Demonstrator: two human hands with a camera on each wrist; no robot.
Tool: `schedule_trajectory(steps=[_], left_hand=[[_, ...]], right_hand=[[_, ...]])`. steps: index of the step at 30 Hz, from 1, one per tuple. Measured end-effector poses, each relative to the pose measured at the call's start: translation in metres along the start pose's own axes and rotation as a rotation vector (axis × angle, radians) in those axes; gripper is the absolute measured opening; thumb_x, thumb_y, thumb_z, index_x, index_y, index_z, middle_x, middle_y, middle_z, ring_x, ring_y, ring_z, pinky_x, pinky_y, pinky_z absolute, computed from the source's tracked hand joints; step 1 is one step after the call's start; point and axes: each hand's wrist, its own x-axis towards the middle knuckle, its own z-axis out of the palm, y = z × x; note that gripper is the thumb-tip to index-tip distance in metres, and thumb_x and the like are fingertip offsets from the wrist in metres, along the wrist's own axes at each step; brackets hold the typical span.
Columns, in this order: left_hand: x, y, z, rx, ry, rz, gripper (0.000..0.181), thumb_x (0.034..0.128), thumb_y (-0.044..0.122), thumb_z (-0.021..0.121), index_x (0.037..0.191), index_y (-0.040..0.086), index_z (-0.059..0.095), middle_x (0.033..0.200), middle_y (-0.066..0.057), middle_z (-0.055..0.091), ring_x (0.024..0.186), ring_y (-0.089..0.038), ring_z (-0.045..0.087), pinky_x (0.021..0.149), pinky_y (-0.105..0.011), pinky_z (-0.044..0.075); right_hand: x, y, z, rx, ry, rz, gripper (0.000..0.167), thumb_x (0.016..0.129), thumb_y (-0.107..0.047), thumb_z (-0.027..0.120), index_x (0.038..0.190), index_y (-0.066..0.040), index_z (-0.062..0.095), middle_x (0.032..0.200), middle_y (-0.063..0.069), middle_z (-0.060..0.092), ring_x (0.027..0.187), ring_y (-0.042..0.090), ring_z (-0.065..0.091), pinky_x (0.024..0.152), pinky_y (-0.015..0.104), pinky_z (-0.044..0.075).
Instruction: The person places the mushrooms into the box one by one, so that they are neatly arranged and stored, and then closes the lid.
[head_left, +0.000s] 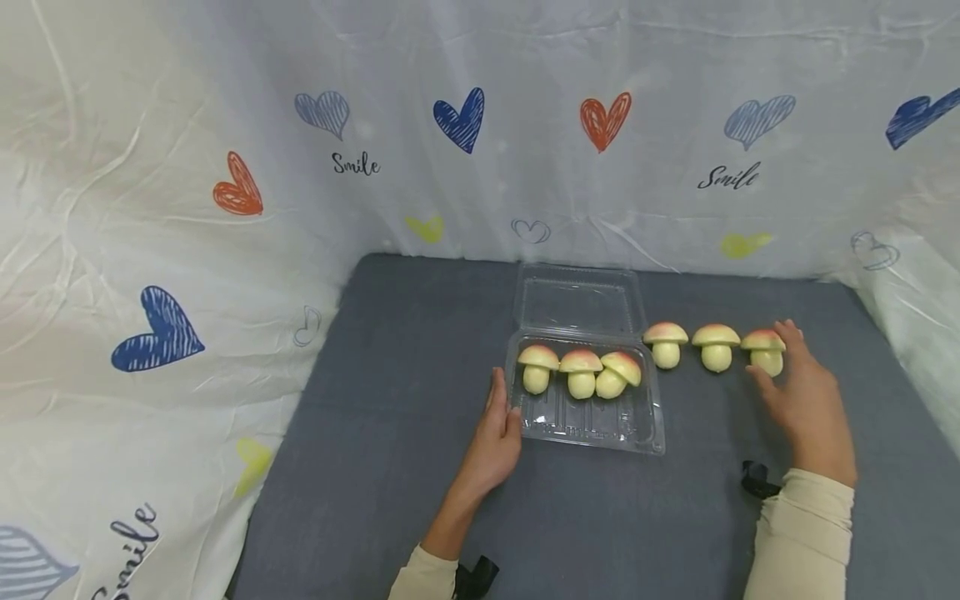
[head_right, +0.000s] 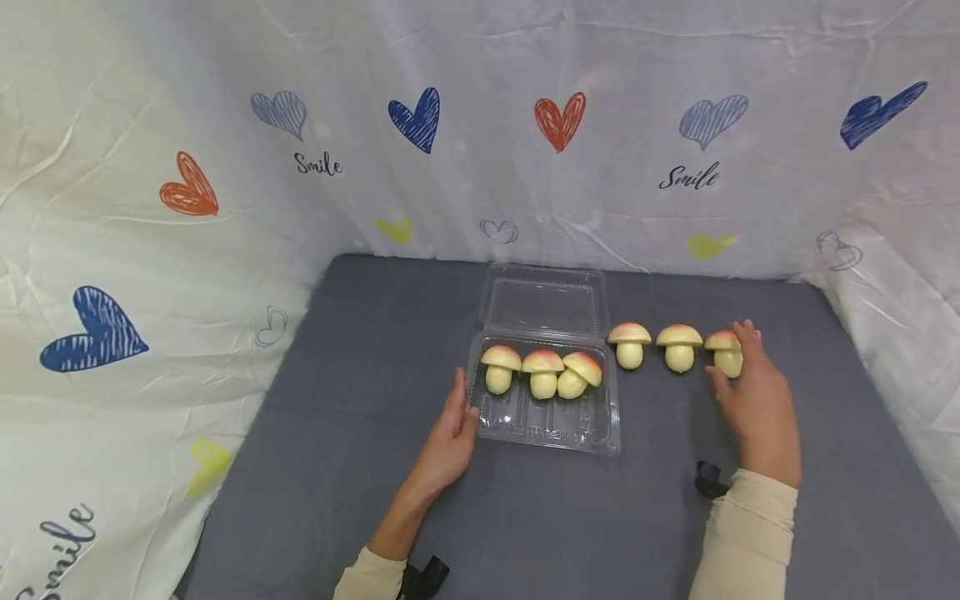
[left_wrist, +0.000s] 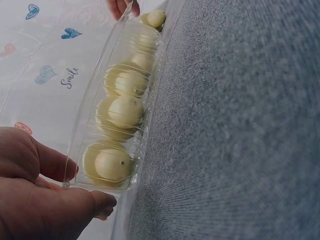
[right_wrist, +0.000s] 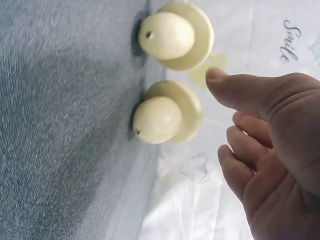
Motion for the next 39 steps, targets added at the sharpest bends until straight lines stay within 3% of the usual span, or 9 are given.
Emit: schedule_trajectory(steps=[18, 27, 39], left_hand=[[-0.001, -0.001, -0.001, -0.002, 0.004, 0.003, 0.068, 0.1123, 0.004, 0.04, 0.167, -0.002, 0.001, 0.176, -0.019, -0.002, 0.163, -0.028, -0.001, 0.13, -0.051, 0.009], [-0.002, -0.001, 0.0, 0.006, 0.009, 0.005, 0.068, 0.1118, 0.003, 0.04, 0.167, -0.003, 0.002, 0.176, -0.02, -0.001, 0.163, -0.029, 0.0, 0.129, -0.053, 0.01], [0.0, 0.001, 0.0, 0.009, 0.008, -0.003, 0.068, 0.1123, 0.005, 0.04, 0.168, -0.001, 0.002, 0.177, -0.017, -0.001, 0.163, -0.027, 0.0, 0.13, -0.051, 0.009]], right_hand=[[0.005, 0.021, -0.002, 0.001, -0.087, 0.026, 0.086, 0.104, -0.006, 0.065, 0.168, 0.0, 0.008, 0.174, 0.022, -0.001, 0.149, 0.063, 0.018, 0.11, 0.079, 0.023], [0.008, 0.031, -0.002, -0.022, -0.103, 0.023, 0.09, 0.102, -0.003, 0.066, 0.168, 0.002, 0.005, 0.173, 0.026, -0.001, 0.136, 0.072, 0.029, 0.105, 0.08, 0.027], [0.012, 0.041, -0.004, -0.048, -0.127, 0.037, 0.093, 0.102, -0.007, 0.067, 0.169, -0.002, 0.002, 0.173, 0.027, 0.0, 0.131, 0.074, 0.031, 0.102, 0.081, 0.029]])
